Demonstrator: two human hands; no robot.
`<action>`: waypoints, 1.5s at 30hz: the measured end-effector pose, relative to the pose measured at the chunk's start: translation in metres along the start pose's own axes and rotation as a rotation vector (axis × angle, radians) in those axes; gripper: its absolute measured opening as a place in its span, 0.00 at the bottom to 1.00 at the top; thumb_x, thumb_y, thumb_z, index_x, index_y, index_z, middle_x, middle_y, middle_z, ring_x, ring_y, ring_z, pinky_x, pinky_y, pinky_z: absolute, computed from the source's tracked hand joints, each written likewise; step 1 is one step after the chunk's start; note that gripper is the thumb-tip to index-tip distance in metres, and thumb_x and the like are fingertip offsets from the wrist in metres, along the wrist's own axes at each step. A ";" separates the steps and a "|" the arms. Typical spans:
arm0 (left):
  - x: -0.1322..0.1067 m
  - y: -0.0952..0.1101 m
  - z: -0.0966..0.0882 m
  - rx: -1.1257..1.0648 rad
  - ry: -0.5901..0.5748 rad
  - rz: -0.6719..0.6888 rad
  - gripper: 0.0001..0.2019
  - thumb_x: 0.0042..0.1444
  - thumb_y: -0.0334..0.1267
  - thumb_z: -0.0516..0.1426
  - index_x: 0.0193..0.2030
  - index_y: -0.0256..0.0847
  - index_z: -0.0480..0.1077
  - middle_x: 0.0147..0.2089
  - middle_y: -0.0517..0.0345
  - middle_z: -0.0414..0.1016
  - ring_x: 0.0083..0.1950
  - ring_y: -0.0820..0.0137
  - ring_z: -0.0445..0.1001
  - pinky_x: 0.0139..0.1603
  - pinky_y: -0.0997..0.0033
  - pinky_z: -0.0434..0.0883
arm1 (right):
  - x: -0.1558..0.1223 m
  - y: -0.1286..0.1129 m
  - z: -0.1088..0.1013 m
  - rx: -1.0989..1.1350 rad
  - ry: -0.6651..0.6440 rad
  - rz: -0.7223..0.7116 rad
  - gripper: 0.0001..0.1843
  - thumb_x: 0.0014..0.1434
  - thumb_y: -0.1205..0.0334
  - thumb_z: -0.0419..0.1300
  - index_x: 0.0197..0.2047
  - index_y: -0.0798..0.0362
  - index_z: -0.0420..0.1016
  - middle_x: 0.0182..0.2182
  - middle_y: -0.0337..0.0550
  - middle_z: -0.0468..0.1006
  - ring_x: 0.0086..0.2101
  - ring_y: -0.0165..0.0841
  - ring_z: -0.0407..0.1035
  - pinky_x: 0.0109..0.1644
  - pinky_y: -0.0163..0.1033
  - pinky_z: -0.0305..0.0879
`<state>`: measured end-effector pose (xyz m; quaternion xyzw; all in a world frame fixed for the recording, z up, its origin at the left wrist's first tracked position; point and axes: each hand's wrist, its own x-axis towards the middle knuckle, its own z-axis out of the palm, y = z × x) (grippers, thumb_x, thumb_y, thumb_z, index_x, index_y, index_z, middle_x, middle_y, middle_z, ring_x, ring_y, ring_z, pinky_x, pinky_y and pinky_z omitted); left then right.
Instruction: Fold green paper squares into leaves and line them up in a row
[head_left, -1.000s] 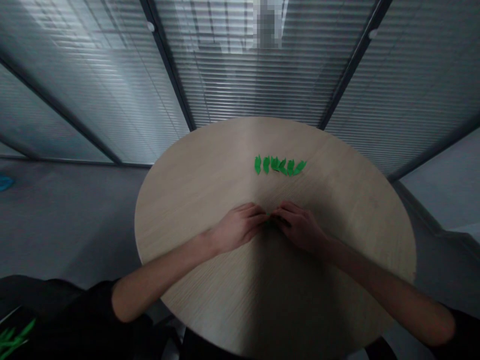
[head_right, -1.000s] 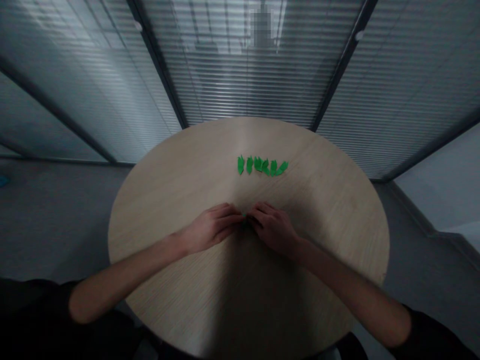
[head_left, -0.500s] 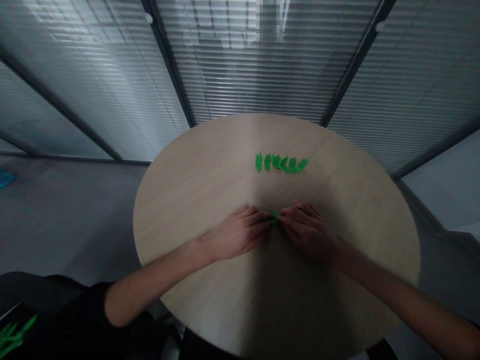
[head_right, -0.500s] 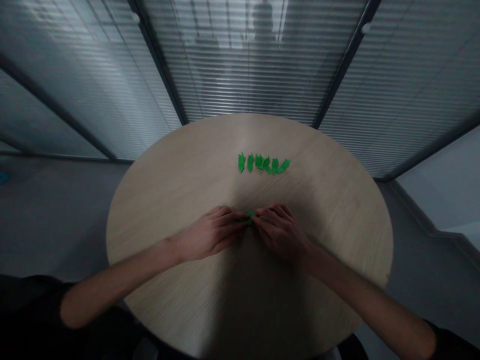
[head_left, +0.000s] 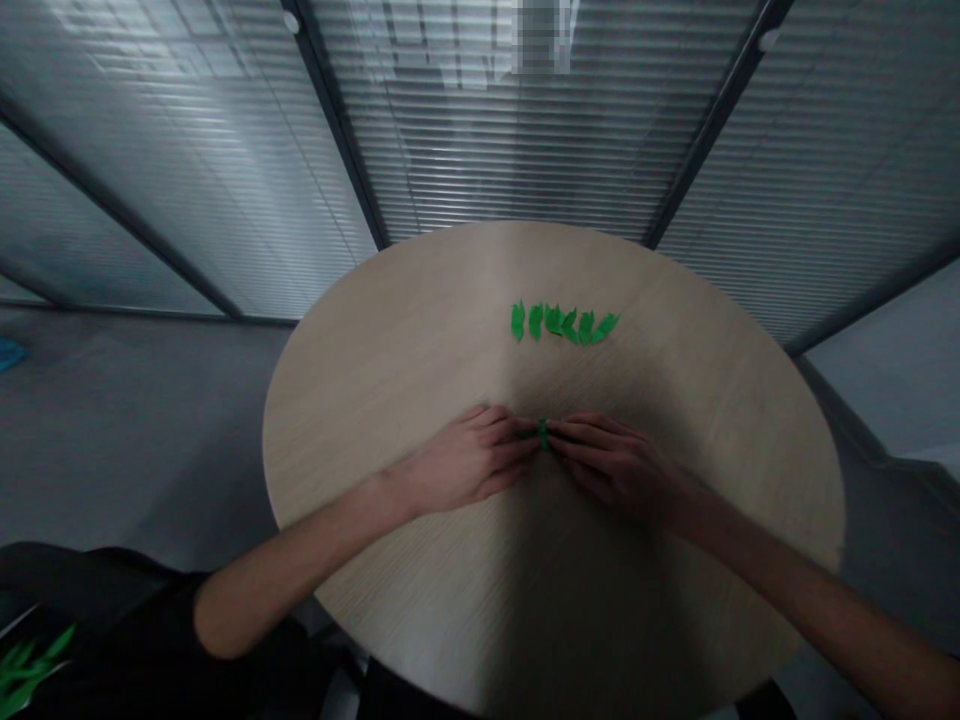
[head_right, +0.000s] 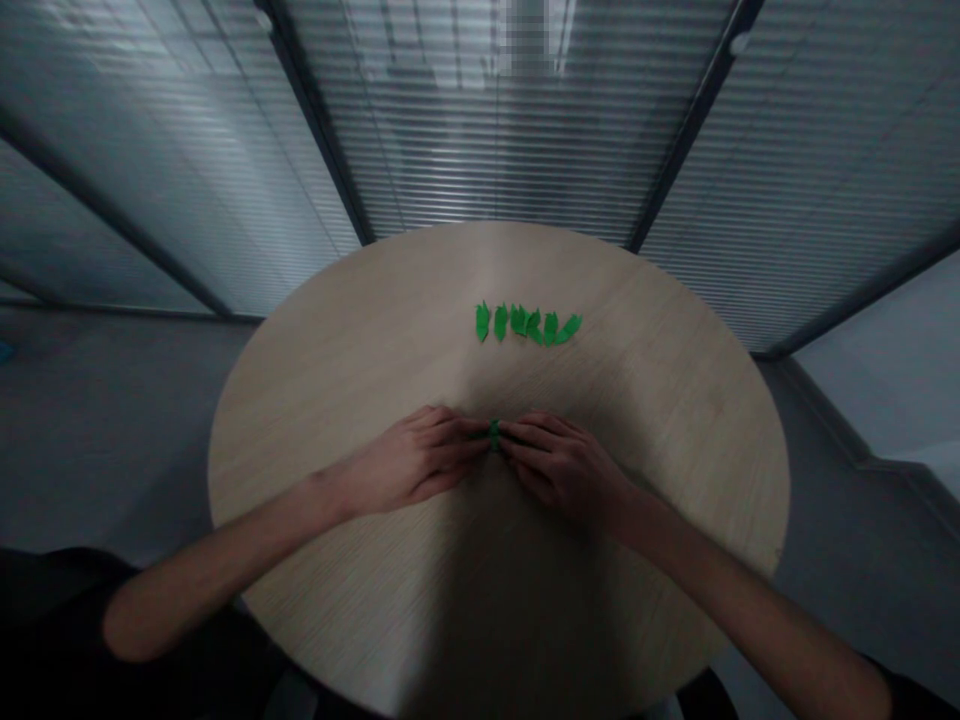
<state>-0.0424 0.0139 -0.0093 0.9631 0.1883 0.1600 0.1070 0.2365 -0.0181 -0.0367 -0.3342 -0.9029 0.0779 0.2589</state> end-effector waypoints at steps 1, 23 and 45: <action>-0.001 -0.001 0.000 0.016 -0.006 -0.009 0.18 0.75 0.41 0.51 0.63 0.37 0.73 0.64 0.42 0.77 0.59 0.55 0.75 0.62 0.51 0.70 | -0.001 0.002 -0.001 -0.001 -0.009 -0.023 0.21 0.71 0.65 0.59 0.65 0.45 0.78 0.61 0.46 0.80 0.59 0.44 0.75 0.66 0.58 0.71; -0.010 -0.009 0.004 0.183 0.115 -0.029 0.16 0.75 0.39 0.50 0.51 0.36 0.78 0.50 0.48 0.83 0.51 0.60 0.80 0.56 0.57 0.78 | -0.006 0.005 -0.002 -0.035 0.027 -0.059 0.22 0.71 0.67 0.59 0.66 0.47 0.76 0.61 0.45 0.80 0.60 0.44 0.73 0.62 0.54 0.75; 0.003 0.000 0.013 -0.062 0.067 -0.001 0.16 0.75 0.38 0.50 0.61 0.38 0.74 0.61 0.44 0.79 0.61 0.59 0.78 0.65 0.54 0.74 | 0.002 -0.006 0.003 -0.049 0.069 0.031 0.16 0.71 0.64 0.61 0.60 0.51 0.78 0.53 0.50 0.83 0.53 0.44 0.74 0.60 0.54 0.74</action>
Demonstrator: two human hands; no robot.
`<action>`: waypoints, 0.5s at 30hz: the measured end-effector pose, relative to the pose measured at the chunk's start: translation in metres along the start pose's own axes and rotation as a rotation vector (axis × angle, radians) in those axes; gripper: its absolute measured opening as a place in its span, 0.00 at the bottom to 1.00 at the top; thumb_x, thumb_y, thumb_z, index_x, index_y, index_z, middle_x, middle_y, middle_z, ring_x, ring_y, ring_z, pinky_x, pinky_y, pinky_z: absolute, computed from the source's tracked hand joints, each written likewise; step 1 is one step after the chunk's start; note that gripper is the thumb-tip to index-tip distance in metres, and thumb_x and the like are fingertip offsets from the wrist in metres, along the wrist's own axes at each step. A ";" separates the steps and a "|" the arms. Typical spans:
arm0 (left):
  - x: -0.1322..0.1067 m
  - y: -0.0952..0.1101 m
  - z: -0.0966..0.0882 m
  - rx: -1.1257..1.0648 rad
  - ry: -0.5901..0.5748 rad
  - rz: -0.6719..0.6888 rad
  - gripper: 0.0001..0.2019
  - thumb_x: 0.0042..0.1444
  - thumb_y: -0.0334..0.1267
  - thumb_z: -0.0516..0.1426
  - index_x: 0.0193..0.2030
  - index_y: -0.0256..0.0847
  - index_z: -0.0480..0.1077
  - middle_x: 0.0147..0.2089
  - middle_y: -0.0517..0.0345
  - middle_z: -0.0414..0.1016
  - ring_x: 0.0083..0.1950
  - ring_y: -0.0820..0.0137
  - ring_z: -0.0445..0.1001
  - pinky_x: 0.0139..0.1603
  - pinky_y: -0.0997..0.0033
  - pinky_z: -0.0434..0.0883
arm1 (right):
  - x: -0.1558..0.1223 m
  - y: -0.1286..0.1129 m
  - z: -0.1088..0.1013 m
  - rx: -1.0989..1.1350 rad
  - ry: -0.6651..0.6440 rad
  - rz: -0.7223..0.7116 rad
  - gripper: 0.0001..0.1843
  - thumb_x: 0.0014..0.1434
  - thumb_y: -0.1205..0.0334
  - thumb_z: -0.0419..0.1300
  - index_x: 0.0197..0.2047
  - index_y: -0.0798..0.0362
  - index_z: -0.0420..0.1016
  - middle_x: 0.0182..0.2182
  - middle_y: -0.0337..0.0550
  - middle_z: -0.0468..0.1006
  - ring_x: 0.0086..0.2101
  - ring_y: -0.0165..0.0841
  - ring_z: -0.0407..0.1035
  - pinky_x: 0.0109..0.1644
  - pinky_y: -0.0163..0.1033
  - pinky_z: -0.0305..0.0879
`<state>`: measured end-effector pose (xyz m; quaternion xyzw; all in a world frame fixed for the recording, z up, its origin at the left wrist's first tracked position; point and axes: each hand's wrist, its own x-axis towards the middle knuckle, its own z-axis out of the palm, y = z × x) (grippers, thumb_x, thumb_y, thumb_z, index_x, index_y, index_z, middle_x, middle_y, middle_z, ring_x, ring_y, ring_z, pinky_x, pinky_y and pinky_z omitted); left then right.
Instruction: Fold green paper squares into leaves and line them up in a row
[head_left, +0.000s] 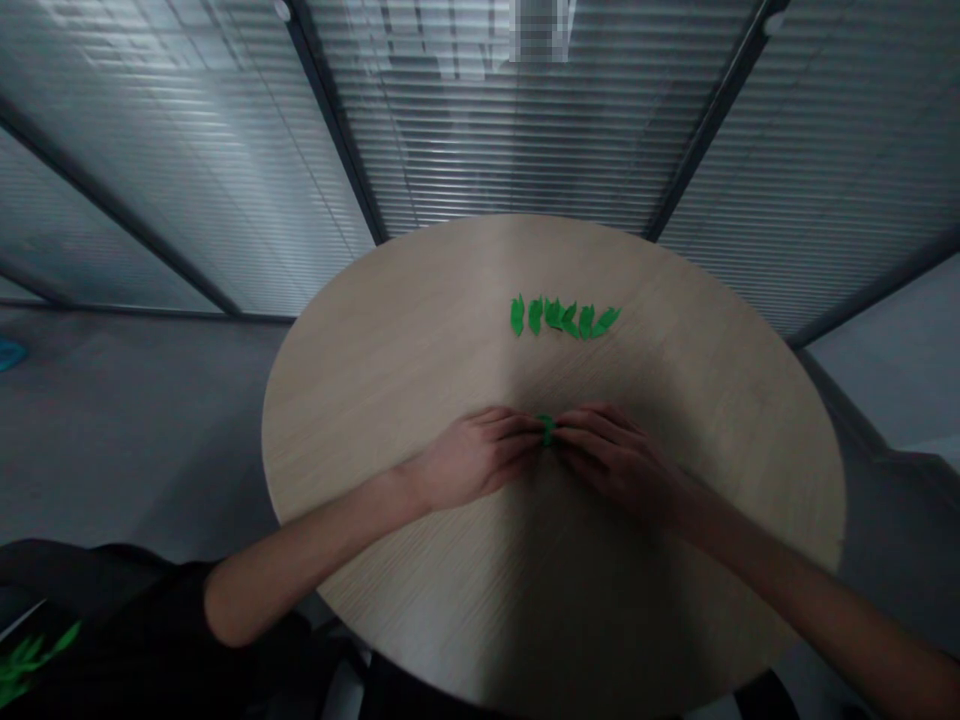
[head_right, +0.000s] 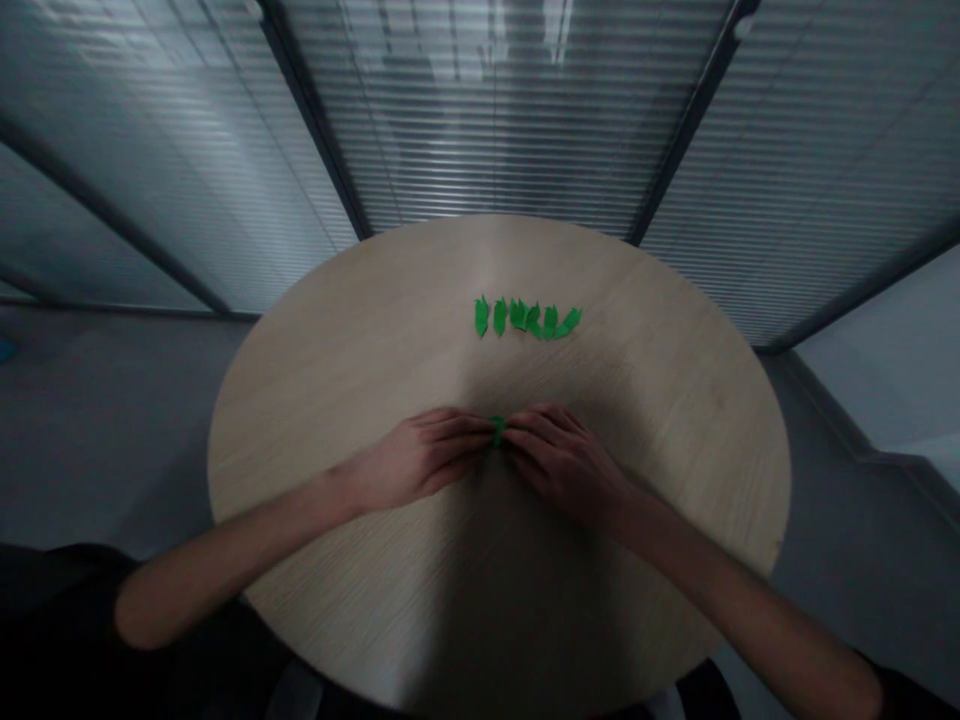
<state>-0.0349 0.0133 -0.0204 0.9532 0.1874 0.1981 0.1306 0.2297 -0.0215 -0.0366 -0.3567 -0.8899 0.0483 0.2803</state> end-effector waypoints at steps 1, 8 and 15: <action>0.001 -0.001 0.001 -0.031 0.013 -0.021 0.15 0.75 0.38 0.51 0.60 0.38 0.75 0.59 0.45 0.80 0.59 0.59 0.78 0.63 0.55 0.75 | 0.002 -0.001 0.002 -0.006 0.004 0.017 0.14 0.71 0.63 0.61 0.57 0.51 0.80 0.50 0.50 0.83 0.50 0.44 0.74 0.57 0.53 0.75; 0.012 -0.010 0.006 -0.162 0.094 -0.077 0.12 0.73 0.37 0.53 0.49 0.35 0.78 0.49 0.45 0.82 0.49 0.61 0.79 0.53 0.60 0.78 | 0.013 0.000 0.009 -0.056 0.036 0.008 0.08 0.71 0.63 0.61 0.46 0.52 0.83 0.42 0.48 0.83 0.43 0.42 0.73 0.52 0.50 0.75; 0.013 -0.013 0.008 -0.131 0.118 -0.054 0.13 0.74 0.37 0.52 0.49 0.35 0.77 0.48 0.44 0.81 0.49 0.61 0.78 0.52 0.61 0.77 | 0.014 -0.004 0.007 -0.103 0.056 0.019 0.09 0.73 0.64 0.58 0.45 0.53 0.81 0.40 0.48 0.82 0.41 0.41 0.74 0.51 0.49 0.73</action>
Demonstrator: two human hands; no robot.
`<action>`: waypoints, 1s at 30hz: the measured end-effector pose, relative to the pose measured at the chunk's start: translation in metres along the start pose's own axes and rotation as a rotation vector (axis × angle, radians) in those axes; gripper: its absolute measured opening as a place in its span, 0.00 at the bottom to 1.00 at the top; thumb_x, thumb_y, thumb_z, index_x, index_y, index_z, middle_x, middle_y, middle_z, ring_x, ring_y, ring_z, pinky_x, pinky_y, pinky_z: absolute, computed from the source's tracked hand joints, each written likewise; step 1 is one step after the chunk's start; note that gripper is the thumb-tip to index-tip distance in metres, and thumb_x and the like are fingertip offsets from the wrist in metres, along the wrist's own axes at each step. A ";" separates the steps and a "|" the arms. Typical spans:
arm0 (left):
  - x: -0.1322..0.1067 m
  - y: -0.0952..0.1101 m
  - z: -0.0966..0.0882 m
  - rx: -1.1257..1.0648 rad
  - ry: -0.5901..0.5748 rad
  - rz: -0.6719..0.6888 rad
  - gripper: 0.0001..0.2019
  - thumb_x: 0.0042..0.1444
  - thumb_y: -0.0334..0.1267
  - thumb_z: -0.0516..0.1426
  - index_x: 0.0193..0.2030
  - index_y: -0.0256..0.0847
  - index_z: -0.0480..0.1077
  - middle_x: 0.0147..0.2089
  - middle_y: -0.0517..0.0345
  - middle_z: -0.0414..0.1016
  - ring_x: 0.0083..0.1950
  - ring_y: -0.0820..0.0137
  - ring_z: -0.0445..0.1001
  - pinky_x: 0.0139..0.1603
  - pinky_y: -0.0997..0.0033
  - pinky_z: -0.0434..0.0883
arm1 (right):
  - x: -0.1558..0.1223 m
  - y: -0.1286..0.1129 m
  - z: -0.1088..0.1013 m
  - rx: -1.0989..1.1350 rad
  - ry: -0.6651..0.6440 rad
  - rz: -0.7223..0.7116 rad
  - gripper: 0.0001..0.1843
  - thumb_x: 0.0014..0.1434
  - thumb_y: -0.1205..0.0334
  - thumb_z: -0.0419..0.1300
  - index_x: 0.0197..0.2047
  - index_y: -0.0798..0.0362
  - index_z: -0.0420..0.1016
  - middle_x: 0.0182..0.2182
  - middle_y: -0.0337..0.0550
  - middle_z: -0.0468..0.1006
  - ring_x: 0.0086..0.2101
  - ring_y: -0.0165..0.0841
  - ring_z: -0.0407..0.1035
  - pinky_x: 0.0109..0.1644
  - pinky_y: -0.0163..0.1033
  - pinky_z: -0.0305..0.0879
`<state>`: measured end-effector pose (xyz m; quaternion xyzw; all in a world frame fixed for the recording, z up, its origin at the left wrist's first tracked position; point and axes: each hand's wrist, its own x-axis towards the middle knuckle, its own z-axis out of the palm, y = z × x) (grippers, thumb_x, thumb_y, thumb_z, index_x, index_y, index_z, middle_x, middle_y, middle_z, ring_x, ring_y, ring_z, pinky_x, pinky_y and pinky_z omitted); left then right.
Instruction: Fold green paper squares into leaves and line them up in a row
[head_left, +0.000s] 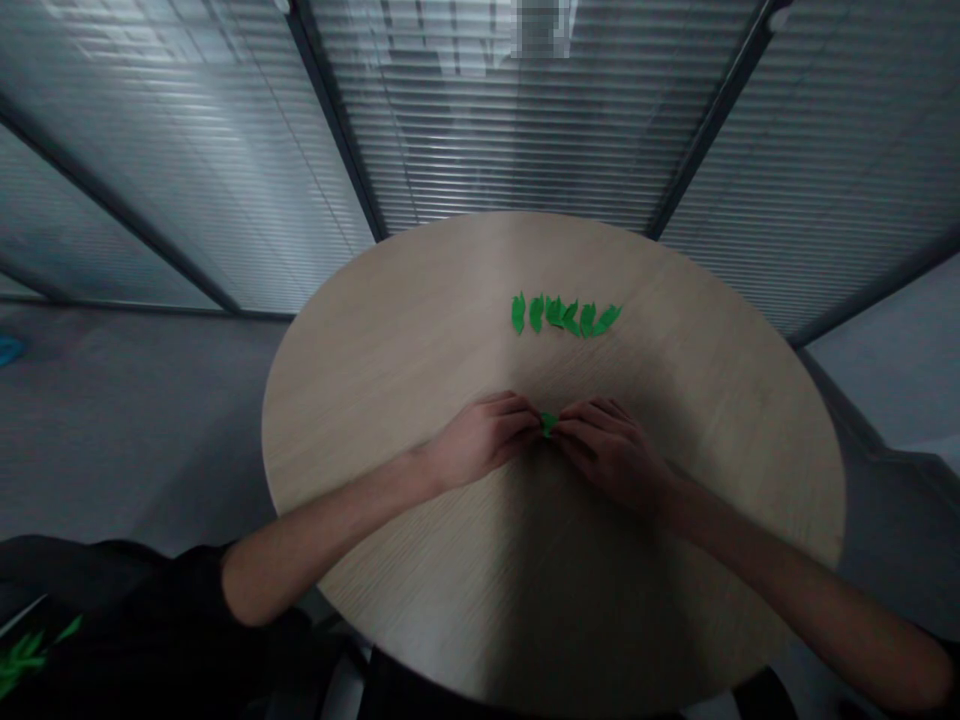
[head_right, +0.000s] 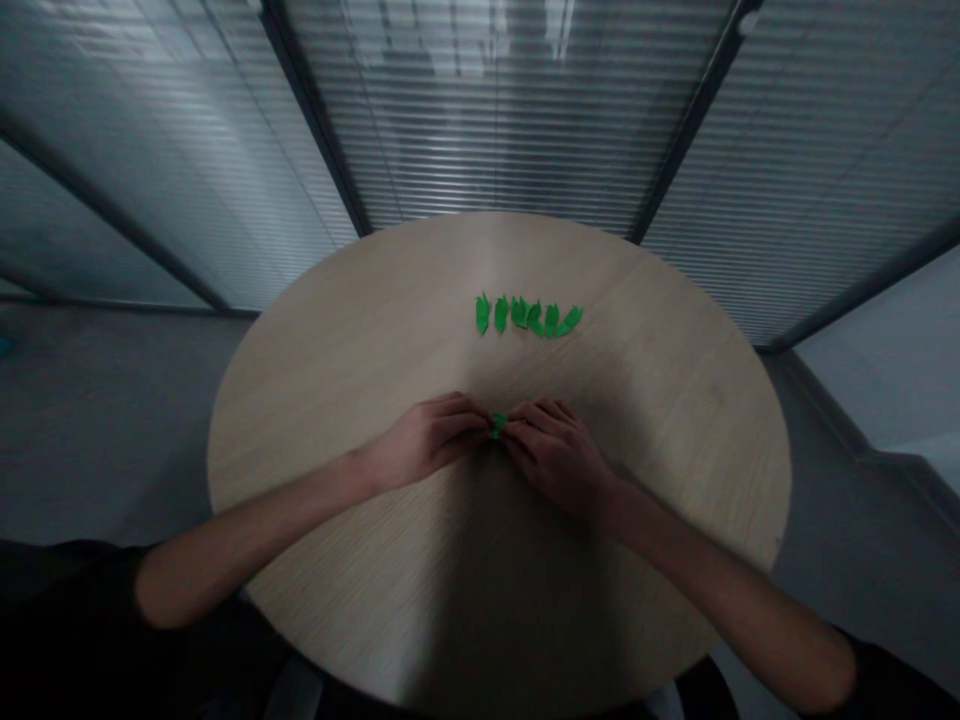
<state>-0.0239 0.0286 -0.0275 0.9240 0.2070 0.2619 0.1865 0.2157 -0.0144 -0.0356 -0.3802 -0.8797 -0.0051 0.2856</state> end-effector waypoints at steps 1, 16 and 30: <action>0.000 0.001 0.000 0.003 -0.002 -0.008 0.13 0.74 0.37 0.52 0.49 0.35 0.77 0.49 0.44 0.80 0.49 0.61 0.77 0.52 0.61 0.77 | 0.000 0.000 0.000 0.002 -0.002 0.005 0.09 0.73 0.64 0.58 0.45 0.53 0.81 0.40 0.48 0.82 0.41 0.41 0.74 0.50 0.49 0.73; 0.001 0.002 0.002 -0.115 0.026 -0.137 0.09 0.71 0.33 0.54 0.47 0.36 0.75 0.50 0.45 0.77 0.51 0.62 0.76 0.54 0.60 0.76 | 0.004 -0.002 -0.001 0.109 -0.078 0.097 0.08 0.70 0.67 0.58 0.46 0.52 0.79 0.42 0.50 0.81 0.45 0.43 0.74 0.53 0.52 0.75; 0.002 0.005 0.002 -0.106 0.018 -0.133 0.07 0.71 0.34 0.54 0.47 0.36 0.73 0.49 0.44 0.75 0.51 0.60 0.73 0.53 0.57 0.75 | 0.004 0.000 0.000 0.154 -0.093 0.171 0.07 0.70 0.68 0.58 0.45 0.50 0.78 0.41 0.48 0.79 0.44 0.42 0.74 0.52 0.51 0.73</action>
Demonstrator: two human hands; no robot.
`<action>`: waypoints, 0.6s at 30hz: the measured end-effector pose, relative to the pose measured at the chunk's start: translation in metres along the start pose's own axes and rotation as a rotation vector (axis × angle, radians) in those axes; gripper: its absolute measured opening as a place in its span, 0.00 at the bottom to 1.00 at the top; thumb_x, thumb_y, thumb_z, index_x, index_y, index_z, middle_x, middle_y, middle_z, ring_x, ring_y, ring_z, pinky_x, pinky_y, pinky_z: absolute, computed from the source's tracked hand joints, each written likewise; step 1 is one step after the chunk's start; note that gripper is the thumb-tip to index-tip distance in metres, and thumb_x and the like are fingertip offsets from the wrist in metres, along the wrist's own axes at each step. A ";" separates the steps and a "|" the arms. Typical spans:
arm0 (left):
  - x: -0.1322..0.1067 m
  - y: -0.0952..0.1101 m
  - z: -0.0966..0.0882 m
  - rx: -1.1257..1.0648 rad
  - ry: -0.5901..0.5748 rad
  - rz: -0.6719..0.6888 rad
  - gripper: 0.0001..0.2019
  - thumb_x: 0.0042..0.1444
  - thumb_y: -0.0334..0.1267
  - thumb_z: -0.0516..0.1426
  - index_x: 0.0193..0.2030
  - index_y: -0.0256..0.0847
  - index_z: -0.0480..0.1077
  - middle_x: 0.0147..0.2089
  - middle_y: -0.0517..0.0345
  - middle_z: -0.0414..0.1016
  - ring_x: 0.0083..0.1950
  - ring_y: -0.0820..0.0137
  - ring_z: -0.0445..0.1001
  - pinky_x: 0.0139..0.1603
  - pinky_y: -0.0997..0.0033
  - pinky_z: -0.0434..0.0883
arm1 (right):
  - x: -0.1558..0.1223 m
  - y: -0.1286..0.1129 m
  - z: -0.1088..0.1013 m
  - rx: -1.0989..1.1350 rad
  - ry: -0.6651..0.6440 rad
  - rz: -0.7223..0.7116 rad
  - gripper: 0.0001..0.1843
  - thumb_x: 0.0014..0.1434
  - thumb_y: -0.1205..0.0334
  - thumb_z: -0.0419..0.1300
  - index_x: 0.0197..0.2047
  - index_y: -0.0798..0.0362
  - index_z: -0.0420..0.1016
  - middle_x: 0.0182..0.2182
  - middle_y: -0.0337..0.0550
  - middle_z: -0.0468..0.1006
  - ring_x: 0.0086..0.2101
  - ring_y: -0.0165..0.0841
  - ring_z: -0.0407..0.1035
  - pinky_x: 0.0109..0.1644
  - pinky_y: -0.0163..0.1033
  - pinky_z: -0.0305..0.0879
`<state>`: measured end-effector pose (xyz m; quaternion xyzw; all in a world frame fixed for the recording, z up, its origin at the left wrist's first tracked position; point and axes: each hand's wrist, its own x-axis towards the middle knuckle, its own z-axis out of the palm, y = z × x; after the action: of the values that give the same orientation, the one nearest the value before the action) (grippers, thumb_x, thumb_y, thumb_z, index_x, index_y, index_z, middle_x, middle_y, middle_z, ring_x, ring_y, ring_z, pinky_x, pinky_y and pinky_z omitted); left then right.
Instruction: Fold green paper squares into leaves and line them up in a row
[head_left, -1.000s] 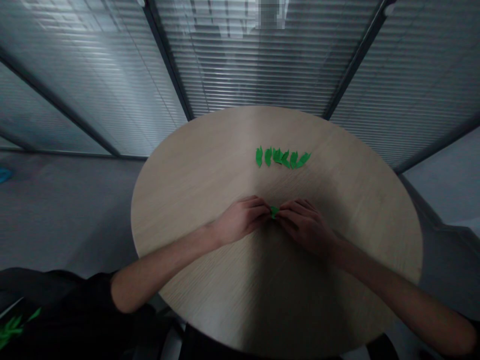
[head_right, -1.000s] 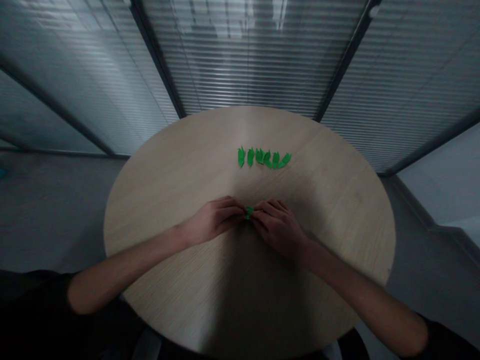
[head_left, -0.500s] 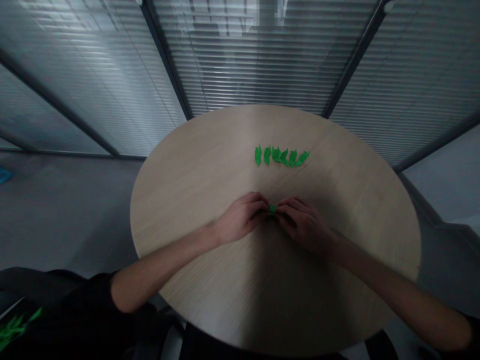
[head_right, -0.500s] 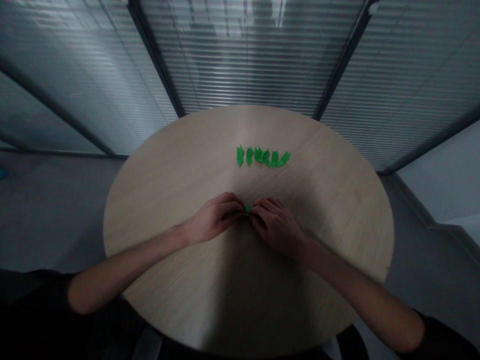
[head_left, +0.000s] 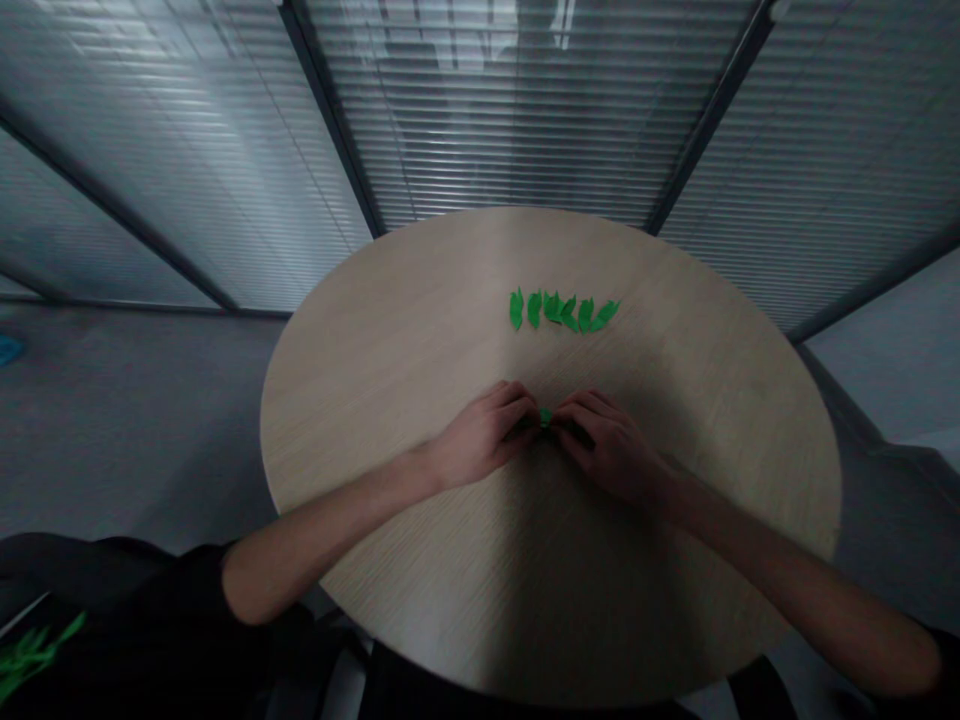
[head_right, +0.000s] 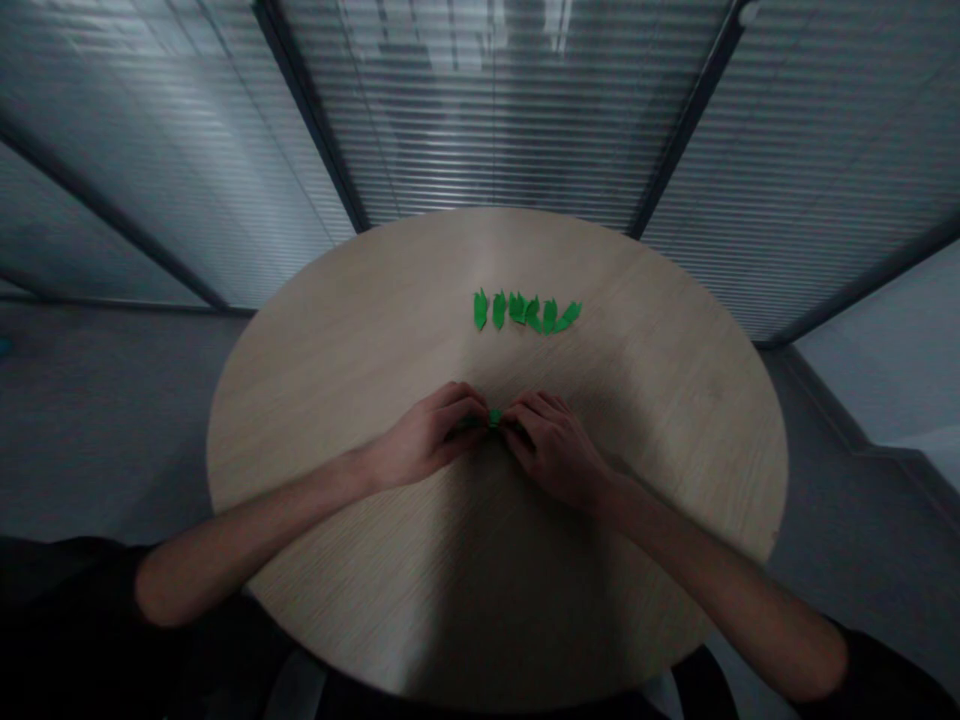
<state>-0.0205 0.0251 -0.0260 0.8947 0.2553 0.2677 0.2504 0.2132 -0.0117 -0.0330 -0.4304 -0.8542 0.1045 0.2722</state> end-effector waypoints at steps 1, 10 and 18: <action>0.000 0.000 0.000 0.011 -0.001 -0.002 0.07 0.71 0.34 0.54 0.47 0.36 0.73 0.49 0.44 0.75 0.51 0.59 0.73 0.53 0.57 0.75 | 0.000 0.000 0.000 0.000 -0.004 0.000 0.07 0.70 0.68 0.58 0.45 0.51 0.77 0.40 0.48 0.79 0.44 0.43 0.74 0.52 0.51 0.73; -0.005 0.008 -0.001 0.122 0.030 -0.080 0.07 0.68 0.36 0.58 0.44 0.37 0.77 0.47 0.46 0.73 0.50 0.58 0.71 0.51 0.56 0.74 | 0.000 -0.003 -0.001 -0.015 -0.024 0.008 0.05 0.68 0.68 0.61 0.43 0.50 0.78 0.40 0.47 0.79 0.42 0.42 0.73 0.51 0.50 0.71; -0.002 0.008 0.000 0.016 0.027 -0.206 0.07 0.67 0.37 0.60 0.41 0.37 0.78 0.41 0.50 0.74 0.42 0.64 0.73 0.44 0.63 0.73 | 0.002 -0.002 0.001 0.033 -0.027 0.113 0.04 0.68 0.65 0.63 0.40 0.51 0.79 0.37 0.46 0.80 0.41 0.41 0.74 0.49 0.50 0.69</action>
<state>-0.0189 0.0176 -0.0219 0.8621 0.3512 0.2504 0.2659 0.2100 -0.0109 -0.0324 -0.4718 -0.8304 0.1398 0.2614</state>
